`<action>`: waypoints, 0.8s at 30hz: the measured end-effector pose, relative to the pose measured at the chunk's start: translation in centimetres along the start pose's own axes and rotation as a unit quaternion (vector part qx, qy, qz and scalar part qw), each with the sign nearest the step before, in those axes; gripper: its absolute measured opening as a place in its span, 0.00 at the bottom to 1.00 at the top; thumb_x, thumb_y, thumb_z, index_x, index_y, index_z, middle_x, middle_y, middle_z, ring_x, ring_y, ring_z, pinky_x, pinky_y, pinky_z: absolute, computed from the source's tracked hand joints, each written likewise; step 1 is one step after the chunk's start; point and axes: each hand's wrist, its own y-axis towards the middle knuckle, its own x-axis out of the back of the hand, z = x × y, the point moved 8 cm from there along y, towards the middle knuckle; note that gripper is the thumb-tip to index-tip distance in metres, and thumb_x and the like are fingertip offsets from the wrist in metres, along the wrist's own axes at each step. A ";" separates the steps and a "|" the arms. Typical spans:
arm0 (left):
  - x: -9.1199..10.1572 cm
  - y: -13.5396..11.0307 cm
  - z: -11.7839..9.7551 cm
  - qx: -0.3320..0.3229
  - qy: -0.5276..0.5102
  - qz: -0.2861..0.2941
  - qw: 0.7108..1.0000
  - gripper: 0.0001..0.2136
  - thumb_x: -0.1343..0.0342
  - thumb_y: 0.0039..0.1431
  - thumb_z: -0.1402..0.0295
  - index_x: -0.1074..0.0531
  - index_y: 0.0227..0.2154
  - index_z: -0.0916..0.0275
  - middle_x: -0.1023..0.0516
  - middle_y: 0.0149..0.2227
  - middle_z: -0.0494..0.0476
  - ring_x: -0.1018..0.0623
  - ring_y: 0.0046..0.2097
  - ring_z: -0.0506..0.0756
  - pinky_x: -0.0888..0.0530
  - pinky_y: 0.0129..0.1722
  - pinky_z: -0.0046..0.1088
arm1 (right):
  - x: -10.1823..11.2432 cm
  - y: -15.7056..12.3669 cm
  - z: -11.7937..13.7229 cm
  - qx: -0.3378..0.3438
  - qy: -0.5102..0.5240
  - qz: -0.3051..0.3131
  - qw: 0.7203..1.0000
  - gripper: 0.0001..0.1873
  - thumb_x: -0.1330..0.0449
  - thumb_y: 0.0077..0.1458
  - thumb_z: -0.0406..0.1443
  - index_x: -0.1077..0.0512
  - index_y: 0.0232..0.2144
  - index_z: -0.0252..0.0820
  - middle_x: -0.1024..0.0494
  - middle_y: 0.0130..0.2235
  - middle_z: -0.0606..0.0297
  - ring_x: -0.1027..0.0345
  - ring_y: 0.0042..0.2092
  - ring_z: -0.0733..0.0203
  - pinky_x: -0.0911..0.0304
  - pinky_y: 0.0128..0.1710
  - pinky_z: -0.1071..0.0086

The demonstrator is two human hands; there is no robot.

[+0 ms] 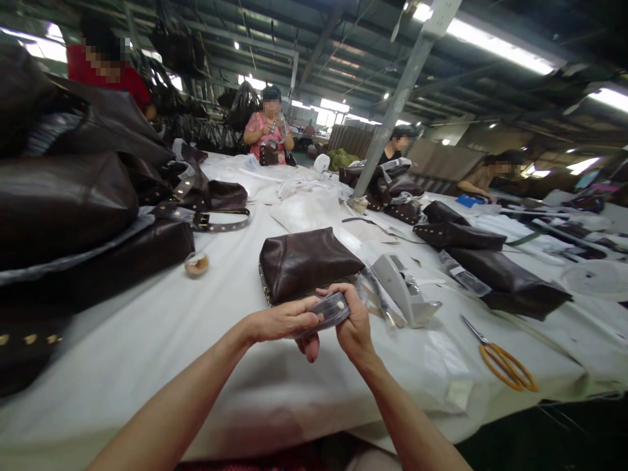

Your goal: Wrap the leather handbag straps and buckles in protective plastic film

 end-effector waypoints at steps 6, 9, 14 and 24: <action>1.2 -0.6 2.3 0.050 0.035 -0.075 0.995 0.19 0.51 0.63 0.54 0.41 0.48 0.63 0.25 0.23 0.50 0.23 0.26 0.53 0.31 0.31 0.29 | -2.8 -1.6 -4.5 -0.133 0.147 0.001 0.980 0.08 0.45 0.51 0.34 0.35 0.37 0.44 0.23 0.36 0.66 0.26 0.37 0.59 0.30 0.40 0.65; 1.5 -0.7 2.3 0.065 0.091 -0.143 0.983 0.14 0.54 0.63 0.58 0.38 0.45 0.63 0.25 0.23 0.51 0.23 0.26 0.53 0.30 0.31 0.29 | -2.3 -1.0 -2.6 0.028 -0.035 0.060 0.997 0.19 0.45 0.49 0.29 0.31 0.45 0.43 0.23 0.47 0.57 0.28 0.50 0.53 0.33 0.52 0.56; 1.5 -1.0 -1.1 0.057 0.300 -0.243 0.921 0.09 0.52 0.62 0.61 0.31 0.35 0.60 0.28 0.27 0.51 0.26 0.31 0.54 0.32 0.36 0.30 | -1.9 -1.3 0.1 0.232 -0.236 0.070 0.941 0.19 0.50 0.53 0.25 0.30 0.46 0.40 0.27 0.53 0.48 0.35 0.59 0.50 0.35 0.57 0.54; 2.5 -2.1 -2.4 -0.014 0.456 -0.303 0.836 0.09 0.46 0.57 0.62 0.25 0.28 0.59 0.25 0.38 0.58 0.30 0.44 0.60 0.34 0.48 0.38 | -3.5 -2.0 0.1 0.212 -0.190 0.098 0.954 0.32 0.48 0.45 0.23 0.39 0.56 0.40 0.28 0.54 0.50 0.37 0.60 0.52 0.37 0.59 0.57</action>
